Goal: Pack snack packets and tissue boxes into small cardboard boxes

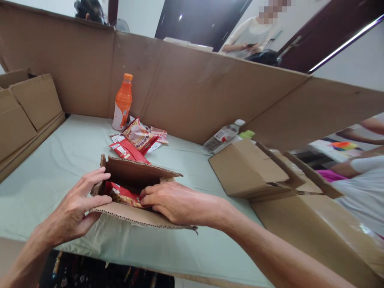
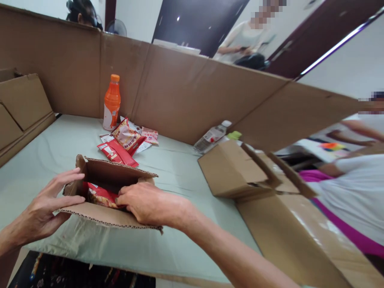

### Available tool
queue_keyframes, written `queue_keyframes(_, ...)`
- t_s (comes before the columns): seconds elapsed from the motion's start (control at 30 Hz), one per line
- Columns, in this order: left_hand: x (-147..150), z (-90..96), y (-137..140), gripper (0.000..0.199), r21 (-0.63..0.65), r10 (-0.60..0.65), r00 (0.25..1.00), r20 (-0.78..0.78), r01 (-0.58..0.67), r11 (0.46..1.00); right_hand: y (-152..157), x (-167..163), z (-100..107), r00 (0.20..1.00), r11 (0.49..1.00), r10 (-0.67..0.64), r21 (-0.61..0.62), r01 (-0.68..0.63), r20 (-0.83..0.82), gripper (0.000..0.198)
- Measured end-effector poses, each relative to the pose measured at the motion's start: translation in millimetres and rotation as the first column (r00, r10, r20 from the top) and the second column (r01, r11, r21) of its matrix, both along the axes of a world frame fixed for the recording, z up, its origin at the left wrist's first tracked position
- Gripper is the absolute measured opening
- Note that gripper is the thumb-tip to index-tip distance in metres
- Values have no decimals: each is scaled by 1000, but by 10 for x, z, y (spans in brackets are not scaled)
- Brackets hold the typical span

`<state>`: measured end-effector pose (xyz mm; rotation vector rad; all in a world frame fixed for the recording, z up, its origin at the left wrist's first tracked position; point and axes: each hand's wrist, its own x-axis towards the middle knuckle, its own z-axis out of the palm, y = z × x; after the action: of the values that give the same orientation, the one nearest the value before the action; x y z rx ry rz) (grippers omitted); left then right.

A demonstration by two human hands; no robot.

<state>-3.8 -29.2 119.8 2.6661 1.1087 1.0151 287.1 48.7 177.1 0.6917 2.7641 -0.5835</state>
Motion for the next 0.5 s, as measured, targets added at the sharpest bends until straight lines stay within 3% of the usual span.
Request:
queue_keyframes(0.23, 147, 366, 196, 27, -109, -225, 959, -173, 208, 972, -14, 21, 5, 999, 994, -29, -109, 26, -24, 40)
queue_keyframes(0.33, 197, 417, 286, 22, -150, -263, 944, -201, 235, 960, -38, 119, 71, 968, 988, -97, -140, 66, -233, 34)
queue_keyframes(0.4, 200, 394, 314, 19, -183, -266, 940, -214, 229, 956, 27, 244, 136, 838, 963, -266, -163, 213, -476, 27)
queue_keyframes(0.43, 194, 372, 320, 19, -196, -266, 940, -214, 226, 954, 108, 315, 153, 709, 929, -362, -178, 323, -605, 24)
queue_keyframes(0.5, 180, 323, 329, 20, -200, -263, 944, -199, 224, 954, 380, 442, 107, 394, 811, -486, -235, 535, -780, 21)
